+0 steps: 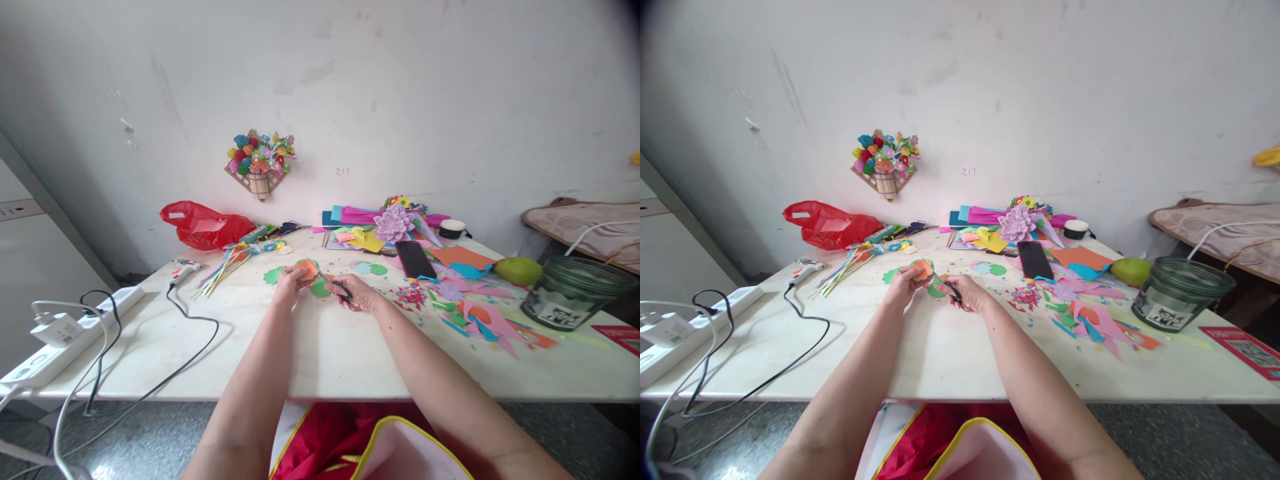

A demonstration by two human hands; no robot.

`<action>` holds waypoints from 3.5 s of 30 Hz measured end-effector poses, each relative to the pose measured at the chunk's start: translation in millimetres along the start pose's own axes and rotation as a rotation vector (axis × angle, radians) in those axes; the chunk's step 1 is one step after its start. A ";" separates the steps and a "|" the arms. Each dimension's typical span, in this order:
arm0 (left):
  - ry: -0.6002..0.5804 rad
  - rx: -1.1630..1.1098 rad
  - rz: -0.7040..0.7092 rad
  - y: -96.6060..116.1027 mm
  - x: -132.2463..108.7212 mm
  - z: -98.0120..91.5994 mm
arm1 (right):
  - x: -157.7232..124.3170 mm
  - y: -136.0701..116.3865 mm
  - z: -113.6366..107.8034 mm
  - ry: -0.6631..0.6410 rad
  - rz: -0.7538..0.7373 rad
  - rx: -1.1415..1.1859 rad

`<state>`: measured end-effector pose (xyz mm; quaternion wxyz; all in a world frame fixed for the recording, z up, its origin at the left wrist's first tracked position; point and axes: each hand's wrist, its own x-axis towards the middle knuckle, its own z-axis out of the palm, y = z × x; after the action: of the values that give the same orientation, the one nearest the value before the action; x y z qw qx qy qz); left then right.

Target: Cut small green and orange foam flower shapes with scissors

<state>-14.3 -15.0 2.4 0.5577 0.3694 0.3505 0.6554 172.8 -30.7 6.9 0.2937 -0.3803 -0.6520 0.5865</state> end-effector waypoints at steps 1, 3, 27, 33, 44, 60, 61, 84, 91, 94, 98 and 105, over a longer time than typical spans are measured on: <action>0.000 0.000 0.001 -0.1 0.1 -0.2 | 0.0 0.0 0.0 0.002 -0.001 -0.004; -0.002 -0.001 0.003 -0.2 0.5 -0.8 | 0.1 0.5 -0.4 0.001 -0.005 -0.007; -0.057 -0.035 -0.019 3.0 2.5 -8.0 | 0.9 1.8 -2.2 -0.025 -0.017 -0.018; -0.057 -0.030 -0.017 4.2 1.2 -7.3 | -0.6 -0.7 -1.0 -0.027 -0.009 -0.001; -0.068 -0.005 -0.013 5.1 0.6 -8.4 | -1.7 -2.9 -0.7 -0.030 0.021 -0.006; 0.026 -0.013 -0.028 1.6 -1.1 -1.9 | 0.4 1.3 0.7 0.015 -0.026 0.016; 0.023 -0.008 -0.028 1.4 -1.4 -1.4 | 0.1 1.0 1.0 0.016 -0.032 0.021; -0.050 0.027 -0.043 -4.5 -0.6 0.1 | -3.0 -5.7 7.5 0.086 -0.025 0.044; -0.044 0.030 -0.045 -5.8 0.6 -0.7 | -6.9 -12.8 10.7 0.090 -0.026 0.064; -0.039 0.024 -0.047 -5.4 0.0 0.1 | -7.2 -13.8 12.0 0.103 -0.017 0.063; -0.037 0.034 -0.045 -5.7 0.6 -0.3 | -8.4 -15.3 13.3 0.105 -0.015 0.056; -0.020 0.044 -0.046 -6.4 3.3 -3.3 | -8.8 -16.0 13.4 0.103 -0.009 0.051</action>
<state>-14.6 -11.0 -4.5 0.5678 0.3801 0.3675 0.6310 164.0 -45.7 21.3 0.3390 -0.3993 -0.6227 0.5812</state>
